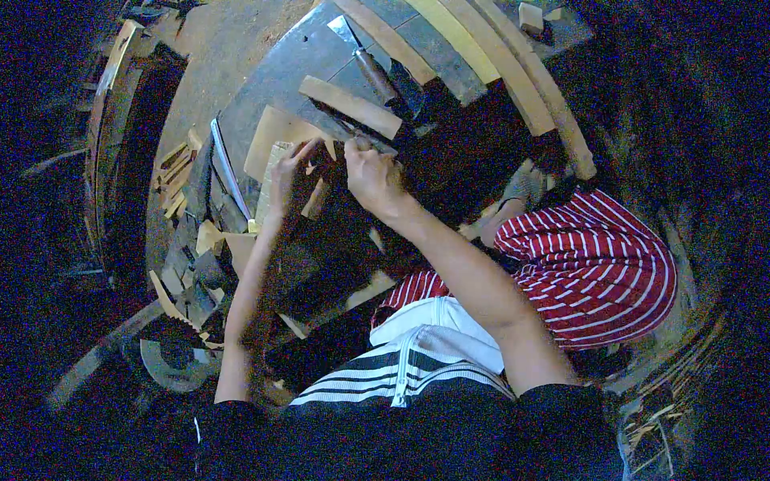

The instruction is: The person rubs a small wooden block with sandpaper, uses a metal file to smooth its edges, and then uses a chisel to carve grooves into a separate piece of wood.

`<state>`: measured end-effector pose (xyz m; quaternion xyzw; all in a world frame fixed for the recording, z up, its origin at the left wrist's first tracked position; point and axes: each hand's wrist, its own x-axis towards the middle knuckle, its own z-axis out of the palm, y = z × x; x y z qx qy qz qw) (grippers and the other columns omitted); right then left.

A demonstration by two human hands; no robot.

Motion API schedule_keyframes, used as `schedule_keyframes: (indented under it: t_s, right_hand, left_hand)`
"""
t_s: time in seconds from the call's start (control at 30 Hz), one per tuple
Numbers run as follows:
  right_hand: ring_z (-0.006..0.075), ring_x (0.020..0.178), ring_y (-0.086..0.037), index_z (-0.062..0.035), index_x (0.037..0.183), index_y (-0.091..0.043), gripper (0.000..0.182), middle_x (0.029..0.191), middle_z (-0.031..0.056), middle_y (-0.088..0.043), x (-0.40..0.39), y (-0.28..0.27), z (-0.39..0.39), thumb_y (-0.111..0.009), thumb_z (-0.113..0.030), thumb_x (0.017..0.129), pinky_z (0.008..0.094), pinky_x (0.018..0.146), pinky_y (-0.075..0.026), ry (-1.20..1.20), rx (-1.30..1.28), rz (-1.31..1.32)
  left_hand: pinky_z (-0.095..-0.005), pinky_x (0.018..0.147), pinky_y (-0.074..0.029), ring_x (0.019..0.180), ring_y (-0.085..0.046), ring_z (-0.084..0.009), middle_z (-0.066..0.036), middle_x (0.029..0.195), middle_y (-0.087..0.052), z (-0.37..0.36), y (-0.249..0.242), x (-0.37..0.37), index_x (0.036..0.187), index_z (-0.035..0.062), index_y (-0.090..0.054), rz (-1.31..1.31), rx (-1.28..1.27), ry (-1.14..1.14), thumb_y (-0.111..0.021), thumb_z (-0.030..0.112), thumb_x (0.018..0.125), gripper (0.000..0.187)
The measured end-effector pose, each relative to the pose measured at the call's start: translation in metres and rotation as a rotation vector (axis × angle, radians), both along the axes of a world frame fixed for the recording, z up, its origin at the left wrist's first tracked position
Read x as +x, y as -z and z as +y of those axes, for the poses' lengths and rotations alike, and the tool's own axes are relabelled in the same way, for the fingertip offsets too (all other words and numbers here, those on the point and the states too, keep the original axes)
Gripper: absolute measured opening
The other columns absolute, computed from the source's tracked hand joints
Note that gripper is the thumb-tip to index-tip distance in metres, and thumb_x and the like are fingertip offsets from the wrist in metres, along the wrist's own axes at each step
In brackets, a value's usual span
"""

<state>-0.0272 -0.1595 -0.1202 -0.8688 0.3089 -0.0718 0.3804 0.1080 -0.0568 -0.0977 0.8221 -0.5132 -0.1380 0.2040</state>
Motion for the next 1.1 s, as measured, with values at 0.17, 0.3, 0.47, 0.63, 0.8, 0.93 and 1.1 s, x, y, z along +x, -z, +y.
schedule_keyframes:
  t_s: [0.17,0.3,0.47,0.63,0.8,0.93,1.1]
  right_hand:
    - [0.0441,0.069,-0.062,-0.0005,0.091,-0.048,0.017,0.069,0.0255,-0.061,0.001,0.007,-0.006,-0.042,-0.016,0.091,0.0529,0.060,-0.051,-0.052,0.008,0.048]
    - [0.0436,0.069,-0.063,0.0000,0.092,-0.048,0.016,0.068,0.0253,-0.061,-0.001,-0.004,-0.003,-0.043,-0.015,0.091,0.0532,0.061,-0.051,-0.020,0.067,0.132]
    - [0.0440,0.069,-0.063,0.0004,0.093,-0.049,0.016,0.070,0.0259,-0.062,0.004,0.010,-0.008,-0.042,-0.013,0.089,0.0530,0.062,-0.051,-0.085,-0.009,0.204]
    - [0.0414,0.069,-0.065,0.0015,0.100,-0.052,0.020,0.073,0.0235,-0.064,0.000,0.010,-0.006,-0.045,-0.008,0.083,0.0531,0.061,-0.053,-0.097,-0.004,0.183]
    - [0.0409,0.068,-0.065,0.0015,0.098,-0.052,0.019,0.073,0.0235,-0.064,0.002,-0.002,-0.006,-0.045,-0.007,0.082,0.0516,0.062,-0.053,-0.117,0.027,0.167]
    - [0.0444,0.069,-0.062,-0.0009,0.090,-0.049,0.012,0.072,0.0250,-0.062,0.004,0.017,-0.007,-0.043,-0.011,0.086,0.0542,0.061,-0.050,-0.079,-0.036,0.149]
    - [0.0451,0.071,-0.062,-0.0013,0.095,-0.051,0.016,0.073,0.0244,-0.062,-0.001,0.001,-0.004,-0.043,-0.012,0.087,0.0548,0.062,-0.050,-0.099,0.000,0.200]
  left_hand:
    - [-0.0393,0.068,-0.051,0.083,-0.062,-0.0315,-0.011,0.095,-0.062,-0.005,-0.009,0.002,0.102,0.0102,-0.058,0.027,0.046,0.024,-0.065,0.011,0.074,0.029]
    - [-0.0397,0.068,-0.051,0.084,-0.062,-0.0311,-0.011,0.095,-0.062,-0.001,-0.004,0.005,0.101,0.0091,-0.058,0.057,0.021,0.034,-0.066,0.011,0.074,0.028]
    - [-0.0396,0.071,-0.051,0.087,-0.062,-0.0314,-0.011,0.101,-0.061,-0.005,-0.009,0.007,0.105,0.0091,-0.058,0.098,0.121,0.027,-0.066,0.011,0.073,0.034]
    - [-0.0407,0.072,-0.051,0.088,-0.061,-0.0342,-0.012,0.101,-0.061,0.002,-0.001,0.004,0.110,0.0092,-0.057,0.051,0.006,0.039,-0.068,0.010,0.070,0.041]
    - [-0.0416,0.070,-0.051,0.087,-0.060,-0.0351,-0.013,0.098,-0.061,0.000,-0.007,0.006,0.106,0.0086,-0.057,0.073,0.017,0.031,-0.067,0.012,0.073,0.035]
    - [-0.0420,0.068,-0.050,0.085,-0.061,-0.0353,-0.013,0.097,-0.061,-0.006,-0.022,-0.004,0.103,0.0081,-0.056,0.073,0.049,0.033,-0.064,0.013,0.075,0.029]
    - [-0.0415,0.071,-0.050,0.086,-0.060,-0.0358,-0.013,0.098,-0.061,0.004,-0.007,-0.003,0.106,0.0088,-0.056,0.048,-0.047,0.054,-0.065,0.010,0.073,0.035]
